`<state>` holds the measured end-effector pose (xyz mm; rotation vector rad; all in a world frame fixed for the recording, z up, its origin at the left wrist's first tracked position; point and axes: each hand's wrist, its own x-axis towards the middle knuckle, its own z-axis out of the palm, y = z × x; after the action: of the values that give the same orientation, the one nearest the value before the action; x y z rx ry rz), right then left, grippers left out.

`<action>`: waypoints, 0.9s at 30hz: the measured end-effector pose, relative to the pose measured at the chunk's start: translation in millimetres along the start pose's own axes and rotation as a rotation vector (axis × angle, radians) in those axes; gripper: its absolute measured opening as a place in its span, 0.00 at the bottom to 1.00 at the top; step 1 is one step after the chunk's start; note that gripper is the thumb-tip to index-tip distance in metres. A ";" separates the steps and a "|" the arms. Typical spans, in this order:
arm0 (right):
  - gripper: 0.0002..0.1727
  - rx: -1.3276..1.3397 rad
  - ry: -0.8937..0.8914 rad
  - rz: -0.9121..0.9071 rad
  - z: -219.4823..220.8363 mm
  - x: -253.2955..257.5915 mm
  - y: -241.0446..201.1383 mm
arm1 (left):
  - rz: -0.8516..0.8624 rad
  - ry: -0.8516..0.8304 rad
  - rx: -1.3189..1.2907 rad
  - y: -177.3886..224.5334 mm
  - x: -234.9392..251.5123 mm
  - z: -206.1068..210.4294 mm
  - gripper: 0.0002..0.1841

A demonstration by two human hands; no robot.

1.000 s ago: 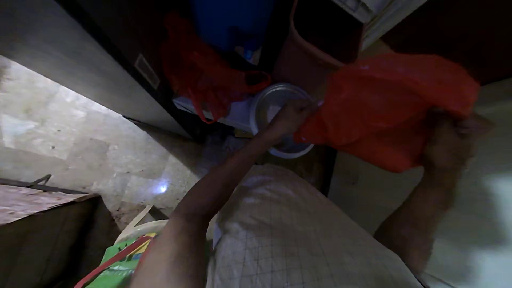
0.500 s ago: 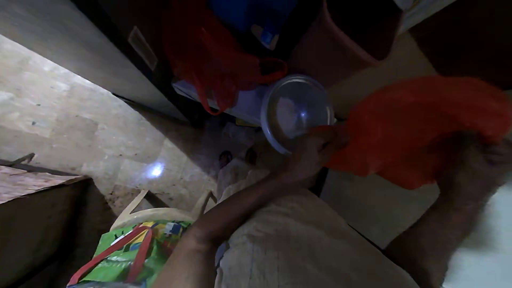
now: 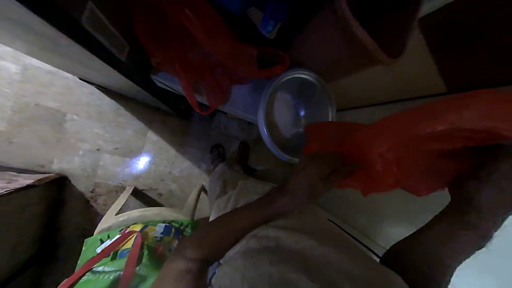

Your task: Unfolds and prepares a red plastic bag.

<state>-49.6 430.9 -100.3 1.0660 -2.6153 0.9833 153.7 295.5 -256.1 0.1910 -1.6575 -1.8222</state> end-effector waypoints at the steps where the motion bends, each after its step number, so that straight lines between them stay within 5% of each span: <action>1: 0.09 -0.010 -0.002 -0.013 0.9 2.0 -0.5 | 0.008 0.006 0.005 -0.4 -0.1 -0.4 0.15; 27: 0.07 -0.132 0.042 -0.004 0.2 17.1 -23.6 | -0.062 0.119 -0.211 -19.5 2.5 -14.4 0.17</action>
<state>-46.3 408.5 -82.0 1.0075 -2.6017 0.8100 152.1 281.7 -276.1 0.2555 -1.3816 -1.9772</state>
